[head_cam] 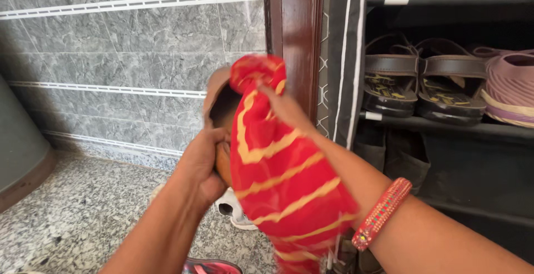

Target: The person wipes a brown shoe with a red and yellow patterned cloth, cleaning the exterior and interior surfaces. The person then places the shoe on a shoe rack and repeats the process with another shoe.

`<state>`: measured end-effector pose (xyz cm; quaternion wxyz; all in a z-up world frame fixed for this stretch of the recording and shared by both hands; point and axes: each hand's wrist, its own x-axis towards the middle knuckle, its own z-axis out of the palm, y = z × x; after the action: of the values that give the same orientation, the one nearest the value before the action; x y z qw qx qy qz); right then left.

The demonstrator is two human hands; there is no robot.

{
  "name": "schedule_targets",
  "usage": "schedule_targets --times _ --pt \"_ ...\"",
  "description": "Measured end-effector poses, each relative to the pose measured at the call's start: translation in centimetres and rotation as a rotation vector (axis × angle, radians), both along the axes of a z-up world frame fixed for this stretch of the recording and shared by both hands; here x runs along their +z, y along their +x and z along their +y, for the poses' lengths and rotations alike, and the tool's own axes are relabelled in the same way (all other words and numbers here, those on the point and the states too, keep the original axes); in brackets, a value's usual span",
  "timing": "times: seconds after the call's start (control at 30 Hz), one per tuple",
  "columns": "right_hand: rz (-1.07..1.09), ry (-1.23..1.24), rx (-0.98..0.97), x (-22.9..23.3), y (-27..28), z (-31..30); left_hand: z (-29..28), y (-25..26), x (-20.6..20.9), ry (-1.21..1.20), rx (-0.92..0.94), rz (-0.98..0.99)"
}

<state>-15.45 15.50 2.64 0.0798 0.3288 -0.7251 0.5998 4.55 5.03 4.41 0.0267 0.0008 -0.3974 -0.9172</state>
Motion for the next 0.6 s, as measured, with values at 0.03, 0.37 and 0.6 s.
schedule_targets --times 0.03,0.37,0.6 --pt "0.11 -0.237 0.057 -0.6 -1.2 -0.1 0.0 0.3 0.3 -0.07 0.043 -0.085" --pt "0.188 0.037 -0.12 2.0 7.9 0.4 -3.5 -0.4 -2.9 -1.371 0.408 0.26" --pt "0.864 0.287 -0.367 0.0 10.6 -0.4 -3.5 -1.4 -2.7 -1.576 0.53 0.021"
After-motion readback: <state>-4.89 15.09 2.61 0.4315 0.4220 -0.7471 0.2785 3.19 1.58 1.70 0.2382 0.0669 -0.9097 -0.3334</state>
